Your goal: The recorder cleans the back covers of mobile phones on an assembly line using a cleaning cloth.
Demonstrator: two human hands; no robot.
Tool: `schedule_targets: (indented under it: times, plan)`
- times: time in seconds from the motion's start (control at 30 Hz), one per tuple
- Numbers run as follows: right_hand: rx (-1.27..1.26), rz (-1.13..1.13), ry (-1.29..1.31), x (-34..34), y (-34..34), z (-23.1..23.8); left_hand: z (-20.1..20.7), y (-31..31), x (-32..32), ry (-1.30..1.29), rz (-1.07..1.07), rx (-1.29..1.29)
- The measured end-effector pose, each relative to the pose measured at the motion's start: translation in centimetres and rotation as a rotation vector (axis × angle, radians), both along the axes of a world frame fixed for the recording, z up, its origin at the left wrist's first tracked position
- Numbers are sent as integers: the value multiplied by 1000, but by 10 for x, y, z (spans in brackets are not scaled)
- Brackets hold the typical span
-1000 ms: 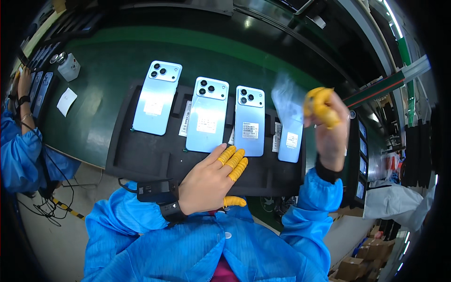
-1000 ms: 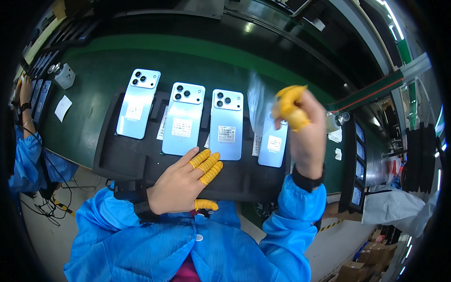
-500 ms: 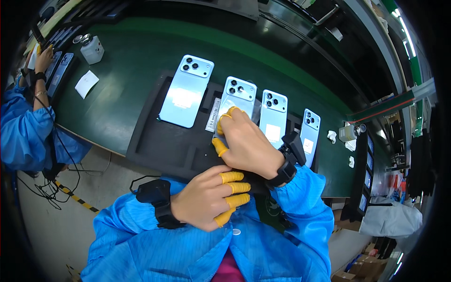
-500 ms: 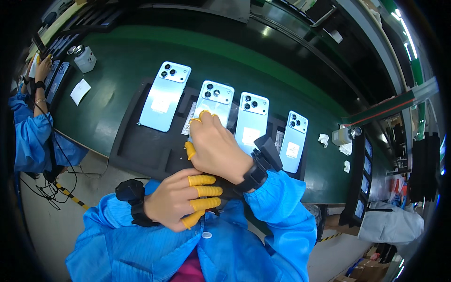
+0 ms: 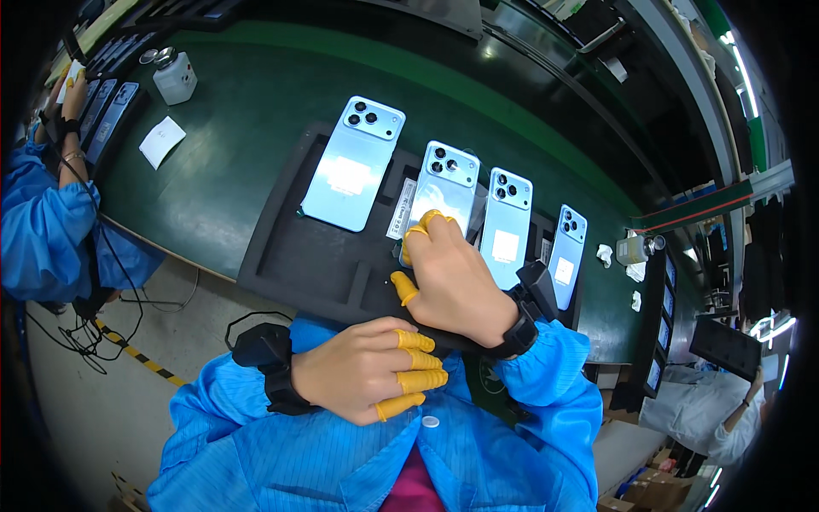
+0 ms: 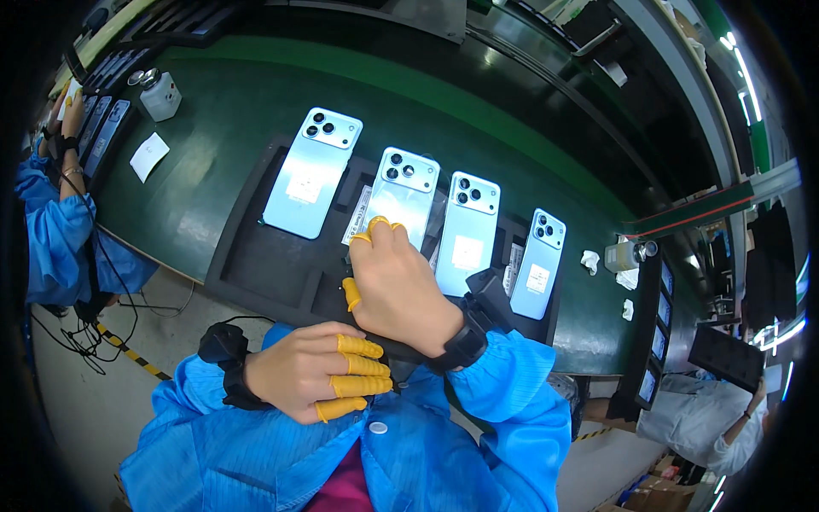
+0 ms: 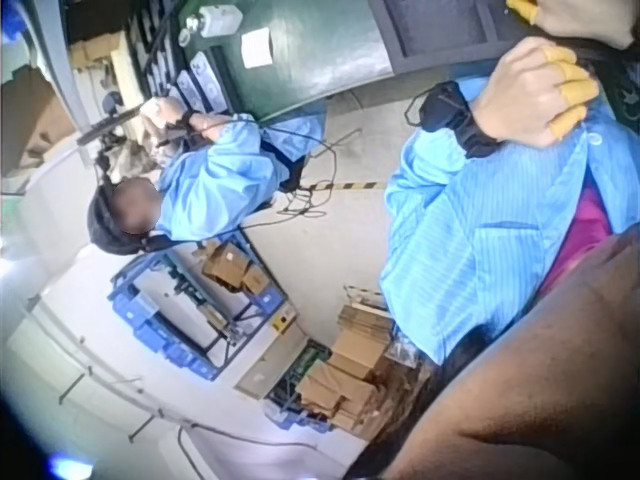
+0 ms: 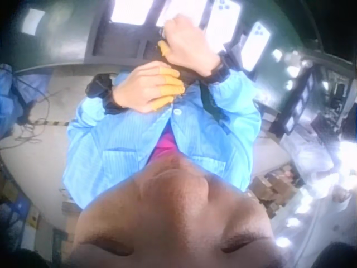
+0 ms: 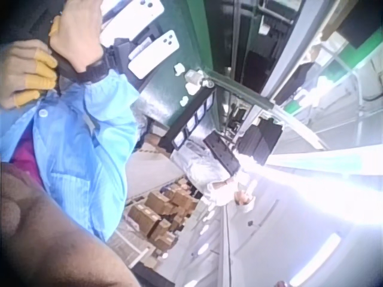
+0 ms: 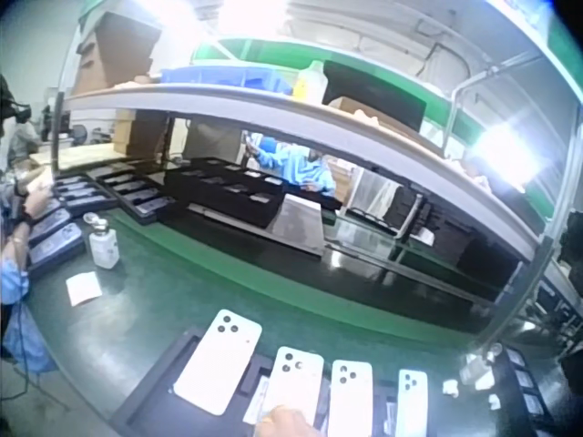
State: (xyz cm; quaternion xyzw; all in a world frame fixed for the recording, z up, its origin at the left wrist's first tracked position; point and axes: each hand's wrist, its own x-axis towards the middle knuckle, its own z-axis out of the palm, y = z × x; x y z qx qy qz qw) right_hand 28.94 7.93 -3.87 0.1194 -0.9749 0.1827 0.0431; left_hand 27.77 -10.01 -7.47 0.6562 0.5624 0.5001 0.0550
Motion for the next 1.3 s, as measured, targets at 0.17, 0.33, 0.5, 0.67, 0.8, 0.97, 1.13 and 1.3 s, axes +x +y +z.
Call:
schedule_targets:
  times: [0.17, 0.33, 0.5, 0.67, 0.8, 0.97, 1.13, 1.3]
  plan:
    - [63, -51, 42, -4, -5, -7, 7, -4, -13, 50, 65, -16]
    - [-409, -248, -230, -30, 33, -4, 6, -5, -25, 140, 208, -98]
    - [-573, -361, -476, -32, 49, 2, 2, 6, -29, 371, 337, -317]
    - [-1221, -279, 9, -26, 87, 49, 1, 9, -27, 326, 342, -365]
    - [-1327, -195, 327, -26, 60, 97, -1, 9, -27, 304, 335, -393]
    - [-975, -83, 379, -54, 27, 96, 1, 8, -31, 310, 313, -466]
    - [-201, 96, 617, -98, -20, 55, 0, 10, -28, 418, 333, -257]
    - [-79, 127, -23, -110, -43, -2, 1, 0, -25, 202, 167, -91]
